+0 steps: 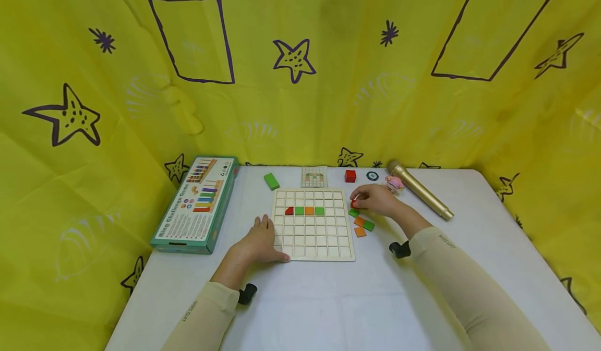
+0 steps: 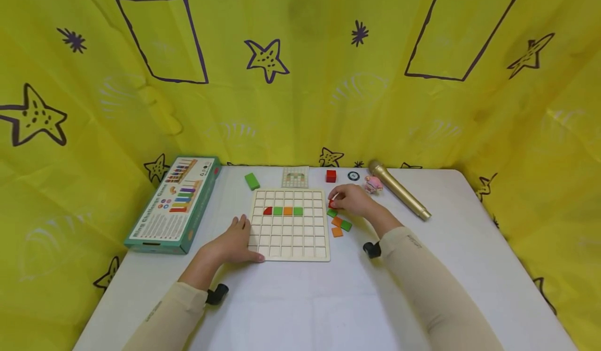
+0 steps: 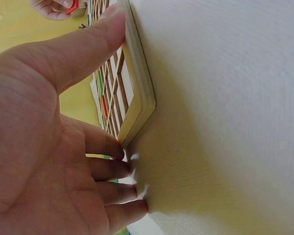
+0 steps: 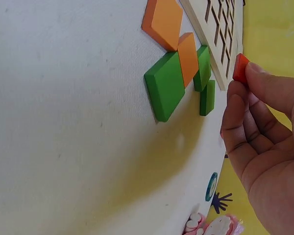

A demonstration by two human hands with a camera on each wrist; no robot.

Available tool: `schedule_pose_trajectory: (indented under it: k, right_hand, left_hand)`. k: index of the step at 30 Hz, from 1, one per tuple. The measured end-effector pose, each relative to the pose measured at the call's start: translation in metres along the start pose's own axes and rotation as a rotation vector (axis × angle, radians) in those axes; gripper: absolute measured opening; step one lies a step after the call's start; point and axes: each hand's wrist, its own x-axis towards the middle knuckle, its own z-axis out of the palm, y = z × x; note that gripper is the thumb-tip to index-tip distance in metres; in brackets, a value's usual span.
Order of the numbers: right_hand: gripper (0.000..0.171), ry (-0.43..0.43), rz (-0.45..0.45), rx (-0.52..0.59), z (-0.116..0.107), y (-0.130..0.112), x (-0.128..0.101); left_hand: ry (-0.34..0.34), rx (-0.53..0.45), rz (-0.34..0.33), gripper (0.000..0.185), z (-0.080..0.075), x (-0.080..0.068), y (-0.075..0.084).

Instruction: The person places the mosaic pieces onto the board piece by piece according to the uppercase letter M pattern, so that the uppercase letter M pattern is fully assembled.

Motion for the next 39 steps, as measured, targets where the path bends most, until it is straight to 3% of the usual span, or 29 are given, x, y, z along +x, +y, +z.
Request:
schedule_pose_trajectory:
  k: [7, 15, 39]
  right_hand:
    - [0.016, -0.039, -0.002, 0.029, 0.005, -0.006, 0.007]
    - [0.016, -0.054, -0.065, 0.005, 0.010, -0.015, 0.015]
    - [0.013, -0.100, -0.025, 0.014, 0.032, -0.030, 0.032]
  left_hand:
    - [0.000, 0.001, -0.002, 0.118, 0.002, 0.002, -0.001]
    - [-0.005, 0.003, -0.004, 0.117, 0.001, 0.001, -0.001]
    - [-0.008, -0.007, -0.013, 0.119, 0.001, 0.002, -0.001]
